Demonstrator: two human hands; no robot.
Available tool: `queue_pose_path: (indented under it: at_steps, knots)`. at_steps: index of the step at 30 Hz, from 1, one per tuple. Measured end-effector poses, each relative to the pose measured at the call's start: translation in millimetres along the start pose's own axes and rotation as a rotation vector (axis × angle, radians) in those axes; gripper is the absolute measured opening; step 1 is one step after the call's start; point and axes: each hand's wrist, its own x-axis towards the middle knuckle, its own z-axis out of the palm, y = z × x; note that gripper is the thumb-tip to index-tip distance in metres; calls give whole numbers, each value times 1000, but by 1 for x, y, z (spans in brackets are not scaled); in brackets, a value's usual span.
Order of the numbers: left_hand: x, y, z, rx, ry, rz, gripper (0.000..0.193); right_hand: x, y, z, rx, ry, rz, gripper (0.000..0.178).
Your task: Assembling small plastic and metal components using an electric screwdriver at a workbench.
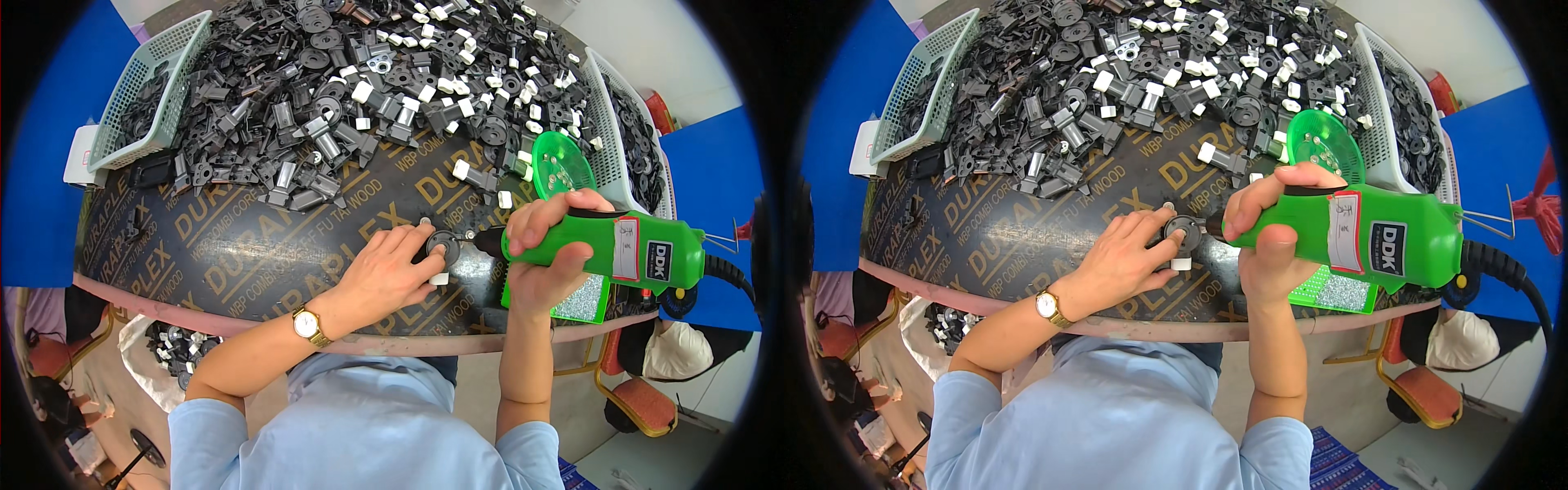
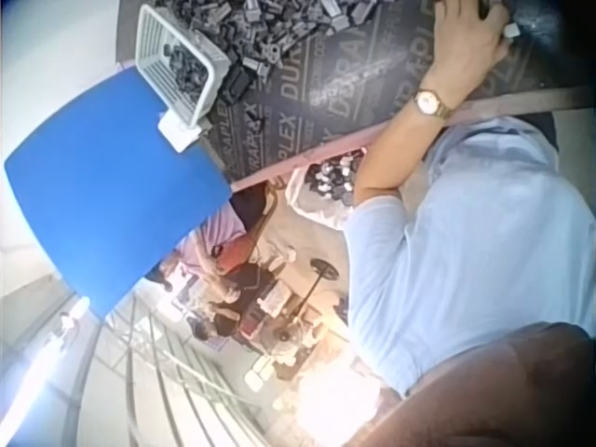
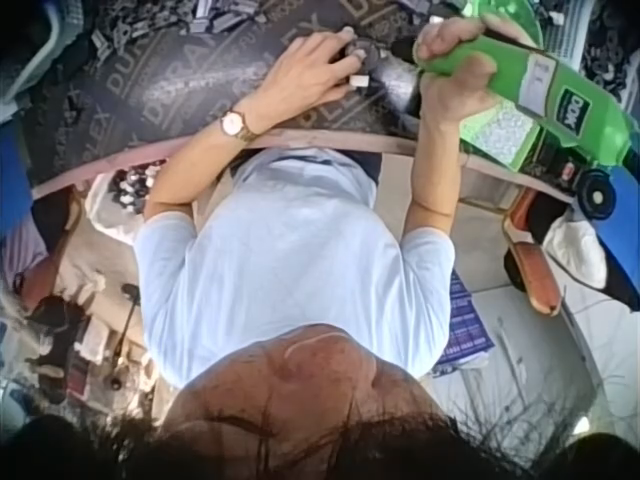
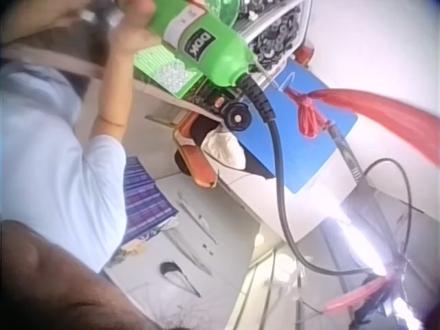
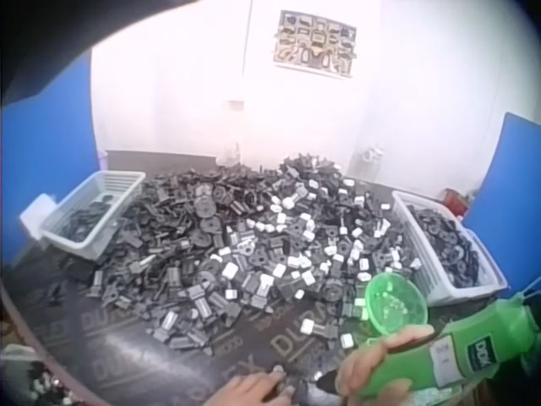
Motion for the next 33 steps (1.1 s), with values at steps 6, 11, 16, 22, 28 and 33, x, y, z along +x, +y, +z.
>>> queue_pose_path:
  at_steps: [6,11,16,22,28,33]
  knots:
    - [0,0,-1,8,8,1,39,0,-1,3,-12,-7,-9,60]
    - [-1,-2,1,1,26,12,39,-1,2,8,-25,-34,6,60]
    - [-1,-2,1,17,51,17,41,2,2,19,-6,-128,59,49]
    - [-2,-1,8,-2,38,15,50,-1,14,34,-151,40,108,31]
    - [0,2,10,2,48,24,47,8,2,42,-221,50,140,37]
    - [0,0,8,7,-19,1,49,10,-37,-15,-119,92,26,67]
